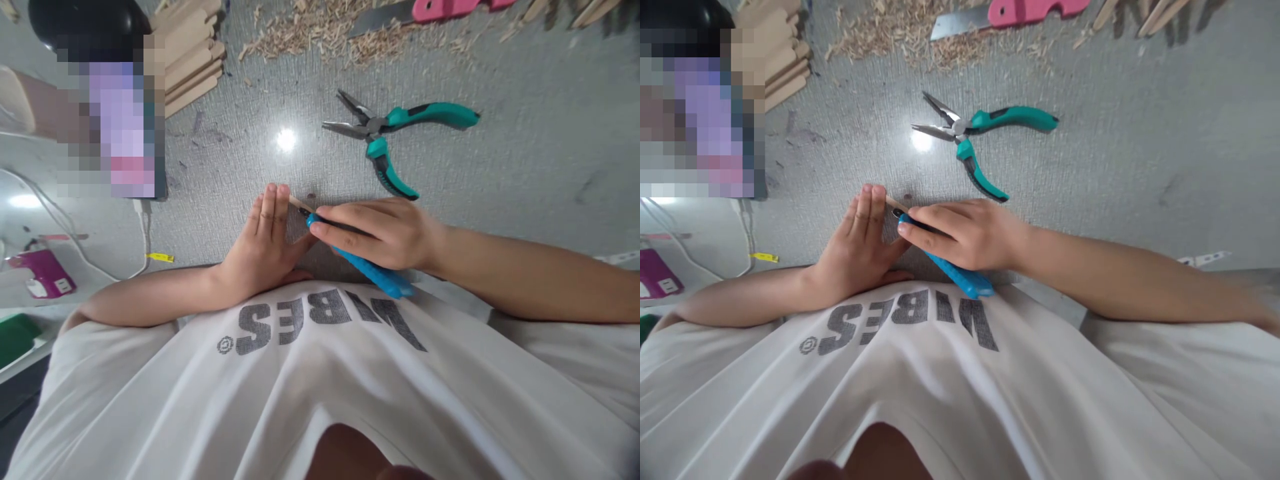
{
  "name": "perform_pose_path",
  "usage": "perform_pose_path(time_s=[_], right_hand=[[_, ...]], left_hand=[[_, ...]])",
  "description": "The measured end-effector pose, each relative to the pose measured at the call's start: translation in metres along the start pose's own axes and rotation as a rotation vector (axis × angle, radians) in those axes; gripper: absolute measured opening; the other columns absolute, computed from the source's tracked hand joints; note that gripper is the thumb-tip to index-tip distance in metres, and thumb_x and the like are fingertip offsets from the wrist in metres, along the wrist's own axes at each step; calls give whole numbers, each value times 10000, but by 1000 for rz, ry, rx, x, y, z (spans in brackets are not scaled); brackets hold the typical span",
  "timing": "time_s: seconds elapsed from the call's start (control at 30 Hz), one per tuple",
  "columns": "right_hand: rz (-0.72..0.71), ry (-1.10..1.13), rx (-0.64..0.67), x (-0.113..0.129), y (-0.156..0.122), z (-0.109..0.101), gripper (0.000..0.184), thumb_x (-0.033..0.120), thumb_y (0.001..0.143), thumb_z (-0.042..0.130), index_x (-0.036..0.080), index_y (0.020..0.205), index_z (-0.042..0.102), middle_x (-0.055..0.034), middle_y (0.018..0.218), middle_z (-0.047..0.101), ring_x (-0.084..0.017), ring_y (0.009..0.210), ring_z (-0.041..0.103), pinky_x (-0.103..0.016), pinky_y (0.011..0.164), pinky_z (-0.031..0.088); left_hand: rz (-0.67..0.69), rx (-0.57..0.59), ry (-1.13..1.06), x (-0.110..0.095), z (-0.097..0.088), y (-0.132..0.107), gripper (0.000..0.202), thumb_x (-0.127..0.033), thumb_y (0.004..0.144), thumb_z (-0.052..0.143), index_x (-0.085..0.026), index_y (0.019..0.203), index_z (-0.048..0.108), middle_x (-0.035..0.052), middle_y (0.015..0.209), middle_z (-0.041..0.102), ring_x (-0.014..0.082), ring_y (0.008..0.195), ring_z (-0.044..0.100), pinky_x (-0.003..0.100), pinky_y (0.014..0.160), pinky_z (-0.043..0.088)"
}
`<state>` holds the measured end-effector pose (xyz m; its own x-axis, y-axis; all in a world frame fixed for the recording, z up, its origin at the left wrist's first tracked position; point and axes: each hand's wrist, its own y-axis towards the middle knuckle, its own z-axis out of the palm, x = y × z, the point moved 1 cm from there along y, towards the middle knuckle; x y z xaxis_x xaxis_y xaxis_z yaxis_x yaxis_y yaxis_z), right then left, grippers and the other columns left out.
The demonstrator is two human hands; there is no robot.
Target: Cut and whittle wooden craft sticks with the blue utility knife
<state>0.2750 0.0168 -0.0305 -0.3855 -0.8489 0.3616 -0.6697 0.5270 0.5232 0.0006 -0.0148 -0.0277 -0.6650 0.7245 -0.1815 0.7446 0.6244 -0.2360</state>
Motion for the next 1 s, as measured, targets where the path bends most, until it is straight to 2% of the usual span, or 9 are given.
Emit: perform_pose_path(time_s=[0.13,0.27,0.5,0.63,0.87,1.0], right_hand=[[79,76,76,0,-3,3,279,179,1205,667,280,1371,868,-51,1317,927,-230,1132,926,-336,982,797],[125,127,146,-1,-6,3,306,198,1217,647,314,1391,871,-40,1369,915,-234,1195,915,-363,1048,792],[54,67,44,1,0,2,252,169,1204,675,255,1340,868,-57,1281,932,-216,1106,928,-323,992,795],[32,57,-6,2,2,1,207,155,1189,706,208,1314,862,-81,1234,937,-217,1069,933,-310,976,793],[63,71,21,3,0,2,243,166,1205,681,224,1354,864,-70,1270,935,-218,1113,932,-308,981,793],[72,95,32,1,-4,3,260,180,1201,694,231,1395,859,-78,1313,928,-227,1128,930,-317,982,792]], left_hand=[[-3,-4,5,0,1,-1,1149,-918,1006,764,-175,1839,490,376,1922,362,614,1819,300,823,1432,411],[11,-9,25,0,0,-1,1143,-932,1009,742,-136,1802,533,410,1890,396,635,1795,343,822,1415,432],[17,-12,19,-1,-2,-1,1140,-925,1010,748,-98,1773,563,453,1864,392,664,1770,367,844,1393,441],[13,-6,15,0,-2,-1,1133,-919,1026,731,-131,1813,525,414,1890,386,640,1789,347,834,1407,437],[9,-28,-22,0,2,-2,1119,-908,1045,717,-110,1808,534,418,1889,376,654,1789,331,867,1399,414],[33,-77,-5,1,5,-4,1139,-923,1030,725,-100,1796,542,426,1883,383,649,1778,358,836,1406,429]])
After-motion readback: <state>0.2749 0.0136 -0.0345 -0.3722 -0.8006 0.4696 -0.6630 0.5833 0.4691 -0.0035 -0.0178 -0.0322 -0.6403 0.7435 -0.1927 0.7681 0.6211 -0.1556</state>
